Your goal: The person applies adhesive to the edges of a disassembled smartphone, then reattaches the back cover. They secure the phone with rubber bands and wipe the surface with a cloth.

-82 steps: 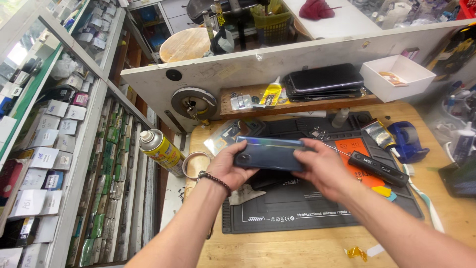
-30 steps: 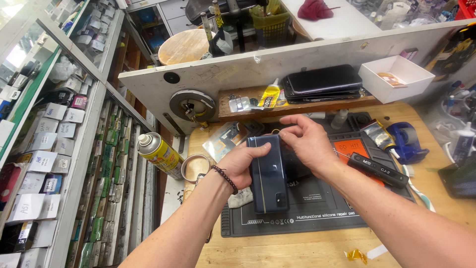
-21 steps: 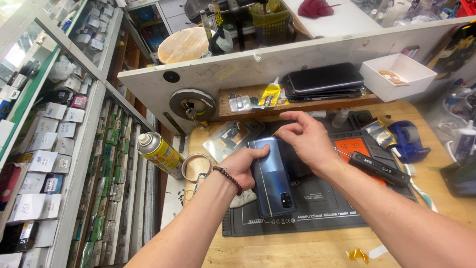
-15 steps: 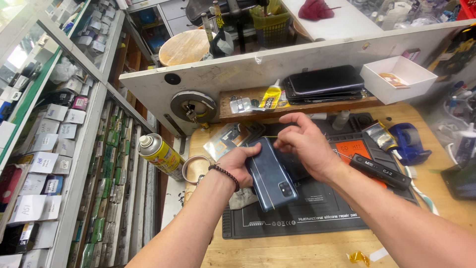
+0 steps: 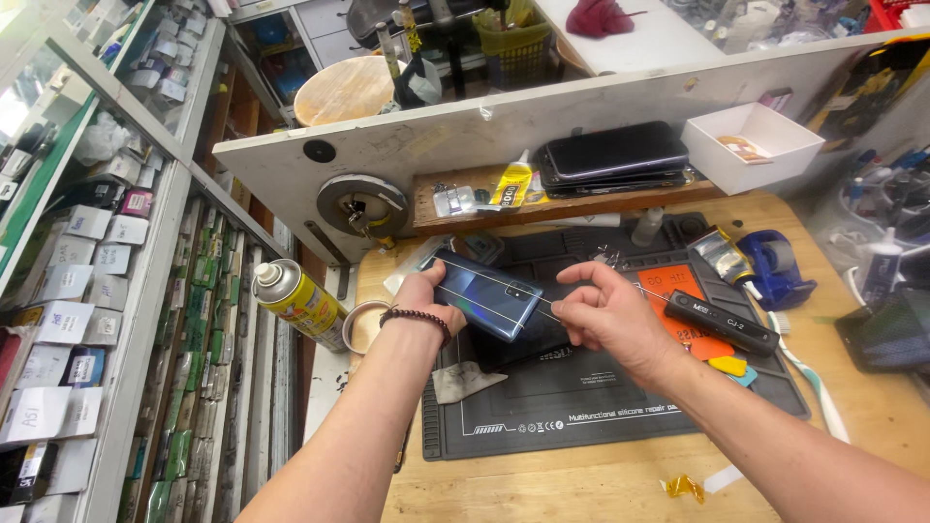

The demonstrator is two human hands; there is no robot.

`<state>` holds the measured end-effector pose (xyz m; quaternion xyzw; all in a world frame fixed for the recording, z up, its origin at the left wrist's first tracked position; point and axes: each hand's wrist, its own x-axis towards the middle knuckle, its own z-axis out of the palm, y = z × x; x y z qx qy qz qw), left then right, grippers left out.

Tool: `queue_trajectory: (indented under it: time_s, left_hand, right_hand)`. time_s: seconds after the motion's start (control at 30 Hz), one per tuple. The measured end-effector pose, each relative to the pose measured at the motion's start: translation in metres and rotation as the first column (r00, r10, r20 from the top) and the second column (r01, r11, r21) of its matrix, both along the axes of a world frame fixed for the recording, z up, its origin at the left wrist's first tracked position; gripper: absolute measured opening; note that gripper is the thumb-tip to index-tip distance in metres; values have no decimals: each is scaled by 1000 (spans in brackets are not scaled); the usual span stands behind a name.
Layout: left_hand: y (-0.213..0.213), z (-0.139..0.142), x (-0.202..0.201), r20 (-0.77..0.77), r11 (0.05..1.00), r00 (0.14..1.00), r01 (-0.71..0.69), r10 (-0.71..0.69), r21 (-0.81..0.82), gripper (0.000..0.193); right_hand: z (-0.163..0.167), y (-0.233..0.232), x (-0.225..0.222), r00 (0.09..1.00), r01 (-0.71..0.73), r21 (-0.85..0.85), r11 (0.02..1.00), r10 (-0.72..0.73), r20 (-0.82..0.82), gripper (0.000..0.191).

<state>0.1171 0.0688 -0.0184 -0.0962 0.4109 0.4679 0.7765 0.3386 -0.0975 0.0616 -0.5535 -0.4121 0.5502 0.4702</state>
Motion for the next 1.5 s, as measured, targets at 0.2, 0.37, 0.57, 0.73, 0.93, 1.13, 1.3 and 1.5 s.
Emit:
queue_trajectory:
  time_s: [0.2, 0.37, 0.57, 0.73, 0.93, 1.13, 1.3, 1.5]
  left_hand:
    - [-15, 12, 14, 48, 999, 998, -37, 37, -3, 15]
    - [-29, 21, 16, 15, 999, 999, -52, 52, 7, 16]
    - [-39, 31, 15, 40, 997, 999, -16, 13, 71, 21]
    - [-44, 47, 17, 88, 986, 995, 31, -46, 161, 26]
    - [-56, 59, 12, -172, 932, 940, 323, -296, 165, 25]
    - [-75, 56, 12, -213, 855, 905, 420, -369, 304, 25]
    - [-81, 65, 6, -346, 761, 849, 517, -399, 391, 25]
    - [-89, 73, -2, -546, 613, 749, 643, -376, 459, 34]
  right_hand:
    - [-17, 9, 4, 1000, 6, -28, 1000, -7, -18, 42]
    - [-16, 10, -2, 959, -46, -94, 995, 17, -284, 46]
    - [-11, 16, -11, 987, -17, -50, 999, 9, -161, 42]
    - [-17, 20, -13, 969, 77, -166, 983, -113, -221, 41]
    - [-17, 30, 7, 936, 243, -204, 948, -284, -207, 37]
    - [-14, 27, 26, 890, 174, -211, 962, -245, -385, 25]
    - [-16, 27, 28, 929, 112, -185, 976, -169, -329, 24]
    - [-9, 32, 32, 959, 114, -144, 983, -146, -241, 28]
